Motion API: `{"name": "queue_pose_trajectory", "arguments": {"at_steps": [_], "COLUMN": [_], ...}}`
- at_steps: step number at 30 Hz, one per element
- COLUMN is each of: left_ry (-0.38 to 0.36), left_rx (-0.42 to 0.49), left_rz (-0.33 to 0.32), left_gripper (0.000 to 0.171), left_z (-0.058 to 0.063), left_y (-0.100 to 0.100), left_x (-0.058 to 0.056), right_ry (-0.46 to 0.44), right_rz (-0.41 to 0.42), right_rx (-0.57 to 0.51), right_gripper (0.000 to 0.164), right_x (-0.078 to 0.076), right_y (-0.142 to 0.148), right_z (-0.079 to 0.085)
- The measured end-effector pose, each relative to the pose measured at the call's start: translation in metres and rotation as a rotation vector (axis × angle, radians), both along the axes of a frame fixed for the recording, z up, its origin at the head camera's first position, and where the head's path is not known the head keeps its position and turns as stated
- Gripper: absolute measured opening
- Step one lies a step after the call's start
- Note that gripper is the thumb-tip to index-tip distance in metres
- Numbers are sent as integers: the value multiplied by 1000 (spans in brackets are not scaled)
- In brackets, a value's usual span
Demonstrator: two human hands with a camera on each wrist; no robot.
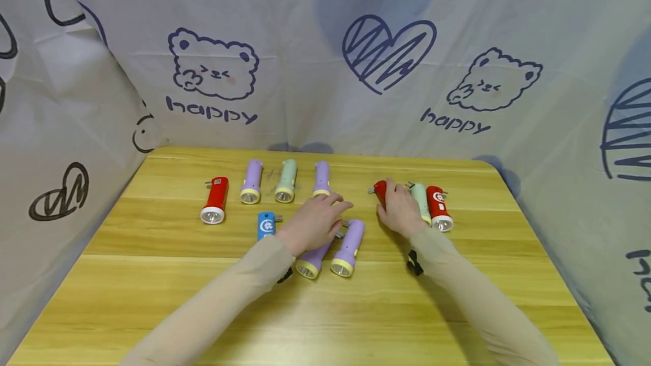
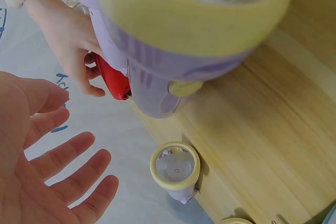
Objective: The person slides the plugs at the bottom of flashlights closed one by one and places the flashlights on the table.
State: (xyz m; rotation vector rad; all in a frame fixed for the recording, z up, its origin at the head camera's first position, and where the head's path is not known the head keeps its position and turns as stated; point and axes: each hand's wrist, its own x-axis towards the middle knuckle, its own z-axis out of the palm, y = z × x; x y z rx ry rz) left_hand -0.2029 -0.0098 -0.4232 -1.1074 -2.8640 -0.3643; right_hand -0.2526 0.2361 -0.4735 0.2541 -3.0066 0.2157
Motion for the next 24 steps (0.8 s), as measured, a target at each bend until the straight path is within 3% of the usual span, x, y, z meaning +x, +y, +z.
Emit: {"name": "queue_pose_trajectory", "arguments": {"at_steps": [8,17,24], "left_ry": [-7,-20,-43], "left_rx": [8,42,90], "left_rz": [-4,5,11], "left_gripper": [42,44,45], "left_z": [0,0,2], "left_y": [0,-3,-8], "left_x": [2,3,3], "right_ry": [-18,-63,-114], "right_rz": [-33,-53,-77], "right_rx": [5,24,-135], "right_gripper": [68,45,40], "right_x": [5,12,17], "right_y": [-1,-2,-1], "right_z": [-1,4,5]}}
